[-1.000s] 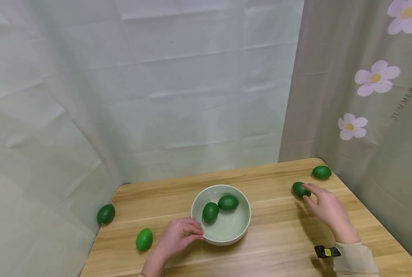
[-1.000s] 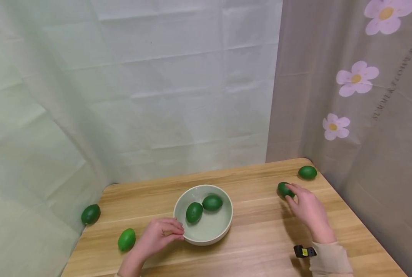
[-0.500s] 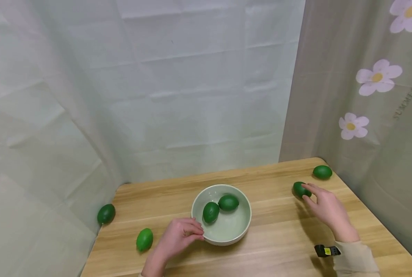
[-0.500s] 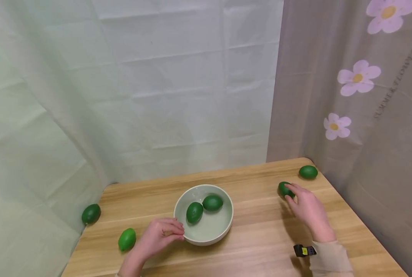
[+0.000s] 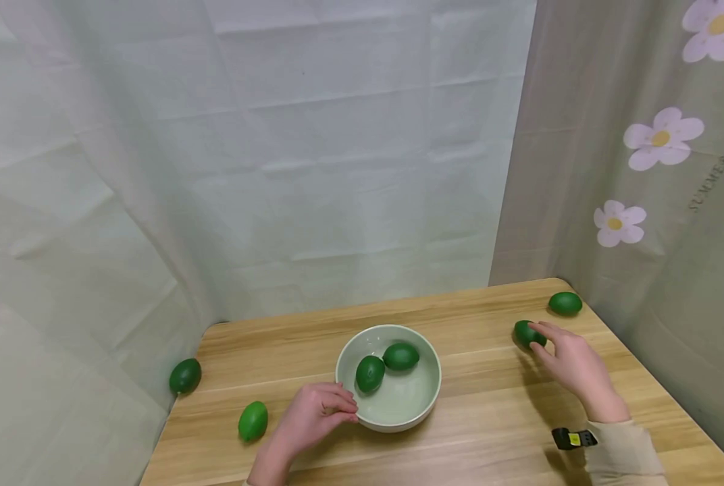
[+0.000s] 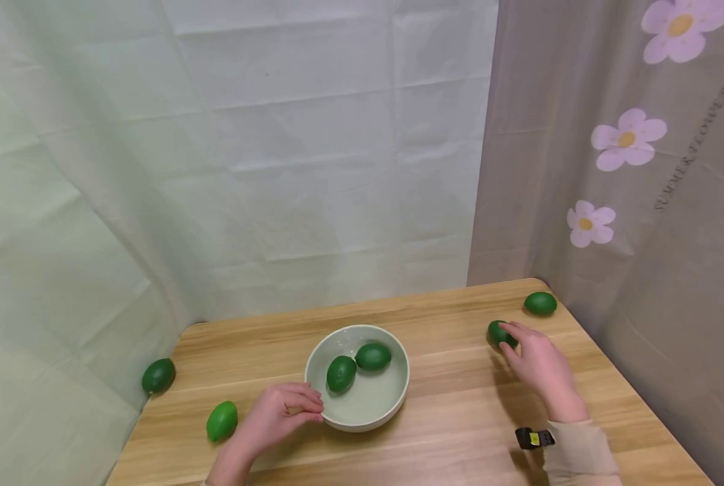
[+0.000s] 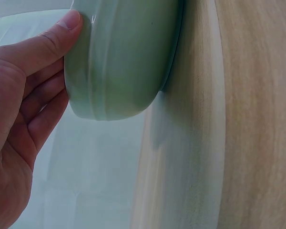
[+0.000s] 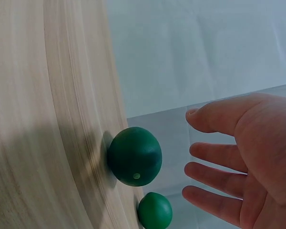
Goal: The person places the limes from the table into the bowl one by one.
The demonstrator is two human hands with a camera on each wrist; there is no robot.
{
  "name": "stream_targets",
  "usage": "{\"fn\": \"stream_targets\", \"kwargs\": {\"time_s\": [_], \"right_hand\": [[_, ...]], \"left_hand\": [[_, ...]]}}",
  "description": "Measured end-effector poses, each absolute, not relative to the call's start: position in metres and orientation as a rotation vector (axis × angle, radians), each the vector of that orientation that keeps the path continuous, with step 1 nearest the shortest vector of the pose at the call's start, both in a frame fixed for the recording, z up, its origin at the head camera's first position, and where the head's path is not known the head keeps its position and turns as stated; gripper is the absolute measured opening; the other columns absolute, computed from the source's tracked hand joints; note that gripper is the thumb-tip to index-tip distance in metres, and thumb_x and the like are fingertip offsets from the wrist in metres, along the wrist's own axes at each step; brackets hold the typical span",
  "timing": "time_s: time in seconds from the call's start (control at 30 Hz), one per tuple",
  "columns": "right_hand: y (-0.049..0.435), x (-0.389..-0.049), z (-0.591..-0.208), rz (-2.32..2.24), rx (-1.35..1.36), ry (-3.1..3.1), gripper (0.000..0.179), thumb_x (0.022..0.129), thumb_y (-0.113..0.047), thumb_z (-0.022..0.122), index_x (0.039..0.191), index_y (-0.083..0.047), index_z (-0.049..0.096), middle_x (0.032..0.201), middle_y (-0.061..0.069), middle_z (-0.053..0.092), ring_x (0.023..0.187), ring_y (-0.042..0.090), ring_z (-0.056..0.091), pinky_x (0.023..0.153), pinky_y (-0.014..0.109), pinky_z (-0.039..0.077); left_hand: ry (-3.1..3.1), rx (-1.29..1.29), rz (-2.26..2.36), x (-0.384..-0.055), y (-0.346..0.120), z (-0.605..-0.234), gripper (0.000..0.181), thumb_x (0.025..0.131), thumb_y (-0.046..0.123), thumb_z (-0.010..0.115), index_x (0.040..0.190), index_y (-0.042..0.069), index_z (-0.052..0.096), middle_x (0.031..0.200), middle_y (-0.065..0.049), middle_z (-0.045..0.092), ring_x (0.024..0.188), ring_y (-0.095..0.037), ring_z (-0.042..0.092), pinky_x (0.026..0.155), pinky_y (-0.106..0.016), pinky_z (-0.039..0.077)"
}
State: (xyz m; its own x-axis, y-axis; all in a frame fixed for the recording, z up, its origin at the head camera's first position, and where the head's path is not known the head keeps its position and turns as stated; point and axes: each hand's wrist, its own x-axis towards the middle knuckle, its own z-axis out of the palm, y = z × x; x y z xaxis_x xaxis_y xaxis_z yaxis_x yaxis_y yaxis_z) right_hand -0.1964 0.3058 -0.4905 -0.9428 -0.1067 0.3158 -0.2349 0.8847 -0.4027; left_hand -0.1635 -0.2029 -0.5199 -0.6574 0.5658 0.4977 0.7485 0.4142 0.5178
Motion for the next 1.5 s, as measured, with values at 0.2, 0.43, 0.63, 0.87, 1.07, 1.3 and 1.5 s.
{"fn": "stream_targets", "kwargs": {"time_s": [0.2, 0.43, 0.63, 0.87, 1.07, 1.3, 1.5], "right_hand": [[0.305, -0.198, -0.494, 0.645, 0.255, -2.775, 0.043, 0.102, -0.015, 0.074, 0.142, -0.001, 0.066, 0.143, 0.032, 0.061, 0.123, 0.056, 0.062, 0.09, 0.072, 0.056], [0.306, -0.199, -0.499, 0.67, 0.259, -2.777, 0.043, 0.102, -0.015, 0.074, 0.141, 0.0, 0.065, 0.143, 0.032, 0.061, 0.123, 0.056, 0.061, 0.091, 0.072, 0.056], [0.309, -0.202, -0.499, 0.662, 0.255, -2.76, 0.044, 0.101, -0.012, 0.074, 0.142, 0.001, 0.064, 0.141, 0.034, 0.061, 0.123, 0.057, 0.061, 0.095, 0.073, 0.054], [0.31, -0.204, -0.498, 0.661, 0.263, -2.758, 0.047, 0.1, -0.011, 0.075, 0.144, 0.002, 0.062, 0.14, 0.035, 0.061, 0.122, 0.056, 0.061, 0.095, 0.073, 0.054], [0.312, -0.206, -0.497, 0.649, 0.241, -2.809, 0.051, 0.102, -0.015, 0.074, 0.147, 0.002, 0.059, 0.144, 0.038, 0.056, 0.124, 0.059, 0.058, 0.095, 0.076, 0.052], [0.311, -0.213, -0.495, 0.626, 0.225, -2.892, 0.056, 0.102, -0.018, 0.072, 0.151, 0.003, 0.054, 0.15, 0.042, 0.047, 0.13, 0.063, 0.051, 0.098, 0.079, 0.048], [0.311, -0.223, -0.496, 0.607, 0.25, -2.912, 0.059, 0.101, -0.018, 0.072, 0.152, 0.003, 0.052, 0.151, 0.046, 0.043, 0.131, 0.065, 0.048, 0.1, 0.081, 0.046]], "left_hand": [[-2.429, -1.149, -1.072, -0.163, -0.203, -0.519, 0.014, 0.08, 0.007, 0.093, 0.091, 0.01, 0.086, 0.095, 0.004, 0.081, 0.095, -0.009, 0.076, 0.101, -0.046, 0.062], [-2.439, -1.156, -1.082, -0.164, -0.202, -0.518, 0.014, 0.08, 0.007, 0.093, 0.092, 0.009, 0.086, 0.095, 0.003, 0.081, 0.096, -0.009, 0.076, 0.102, -0.046, 0.061], [-2.459, -1.15, -1.097, -0.164, -0.202, -0.517, 0.012, 0.082, 0.008, 0.092, 0.093, 0.01, 0.086, 0.097, 0.005, 0.08, 0.097, -0.009, 0.075, 0.104, -0.046, 0.059], [-2.458, -1.162, -1.085, -0.165, -0.202, -0.517, 0.013, 0.082, 0.008, 0.092, 0.093, 0.01, 0.086, 0.096, 0.001, 0.081, 0.097, -0.008, 0.075, 0.104, -0.047, 0.059], [-2.449, -1.17, -1.082, -0.164, -0.201, -0.517, 0.013, 0.082, 0.009, 0.092, 0.093, 0.009, 0.086, 0.096, 0.0, 0.081, 0.096, -0.008, 0.075, 0.103, -0.047, 0.06], [-2.43, -1.16, -1.087, -0.162, -0.201, -0.516, 0.013, 0.081, 0.007, 0.093, 0.091, 0.009, 0.086, 0.095, 0.001, 0.081, 0.095, -0.01, 0.076, 0.102, -0.045, 0.06], [-2.418, -1.157, -1.104, -0.161, -0.202, -0.516, 0.014, 0.079, 0.005, 0.093, 0.09, 0.008, 0.085, 0.094, -0.001, 0.081, 0.095, -0.011, 0.076, 0.101, -0.046, 0.061]]}}
